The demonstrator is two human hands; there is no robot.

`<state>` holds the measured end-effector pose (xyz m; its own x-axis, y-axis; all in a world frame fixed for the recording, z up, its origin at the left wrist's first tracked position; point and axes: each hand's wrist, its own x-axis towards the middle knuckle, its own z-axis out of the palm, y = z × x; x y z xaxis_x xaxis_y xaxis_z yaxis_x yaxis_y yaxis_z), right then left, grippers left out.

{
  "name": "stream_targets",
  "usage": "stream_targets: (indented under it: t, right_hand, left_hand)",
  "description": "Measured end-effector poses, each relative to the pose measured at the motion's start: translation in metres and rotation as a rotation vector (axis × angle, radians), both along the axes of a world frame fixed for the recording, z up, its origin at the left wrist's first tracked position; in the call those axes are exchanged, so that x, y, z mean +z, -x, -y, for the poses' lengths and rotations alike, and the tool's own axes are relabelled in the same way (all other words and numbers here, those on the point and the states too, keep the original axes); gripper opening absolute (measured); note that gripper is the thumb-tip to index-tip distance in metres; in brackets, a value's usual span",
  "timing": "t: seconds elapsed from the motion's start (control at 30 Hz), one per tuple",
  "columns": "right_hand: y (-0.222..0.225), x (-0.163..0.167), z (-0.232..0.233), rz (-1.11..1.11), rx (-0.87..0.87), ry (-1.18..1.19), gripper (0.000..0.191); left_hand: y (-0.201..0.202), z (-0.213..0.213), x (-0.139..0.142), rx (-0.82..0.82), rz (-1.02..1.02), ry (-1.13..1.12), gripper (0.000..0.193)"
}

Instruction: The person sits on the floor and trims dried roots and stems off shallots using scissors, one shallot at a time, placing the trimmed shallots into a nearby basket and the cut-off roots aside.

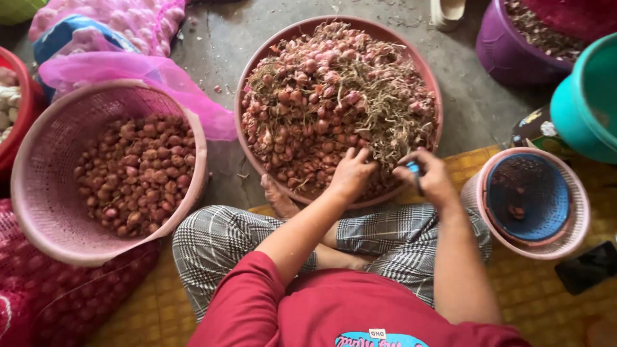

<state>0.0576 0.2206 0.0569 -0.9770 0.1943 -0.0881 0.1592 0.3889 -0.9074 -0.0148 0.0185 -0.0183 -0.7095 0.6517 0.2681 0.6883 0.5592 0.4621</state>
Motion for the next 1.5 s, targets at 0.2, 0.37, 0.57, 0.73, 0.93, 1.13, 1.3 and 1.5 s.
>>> stream_targets:
  t: [0.2,0.37,0.57,0.73,0.93,1.13,1.3,1.5]
  right_hand:
    - [0.086,0.036,0.02,-0.478,-0.101,-0.506,0.074]
    - [0.172,0.051,0.041,-0.361,0.143,-0.736,0.08]
    - [0.205,0.06,0.059,0.314,0.255,-0.665,0.082]
    - [0.188,0.048,0.057,0.106,0.159,-0.706,0.069]
    - [0.147,0.054,0.06,-0.216,0.148,-0.635,0.049]
    - [0.121,0.107,0.059,-0.547,0.327,-0.414,0.046]
    - [0.122,0.103,0.028,-0.646,0.359,-0.361,0.053]
    - [0.141,0.033,0.025,-0.433,0.237,-0.697,0.057]
  left_hand:
    - [-0.008,0.004,-0.005,-0.025,-0.043,-0.045,0.031]
    - [-0.026,0.026,0.002,-0.028,0.03,-0.132,0.069]
    - [-0.027,0.024,-0.001,-0.04,0.108,-0.161,0.08]
    - [-0.02,0.015,-0.016,-0.061,0.179,-0.13,0.075]
    - [-0.021,0.008,-0.048,-0.059,0.075,-0.081,0.056]
    - [-0.018,0.0,-0.051,0.066,-0.171,-0.155,0.045]
    - [-0.012,-0.007,-0.036,0.087,-0.061,-0.042,0.045]
    - [-0.006,0.012,-0.008,-0.082,0.522,-0.026,0.074]
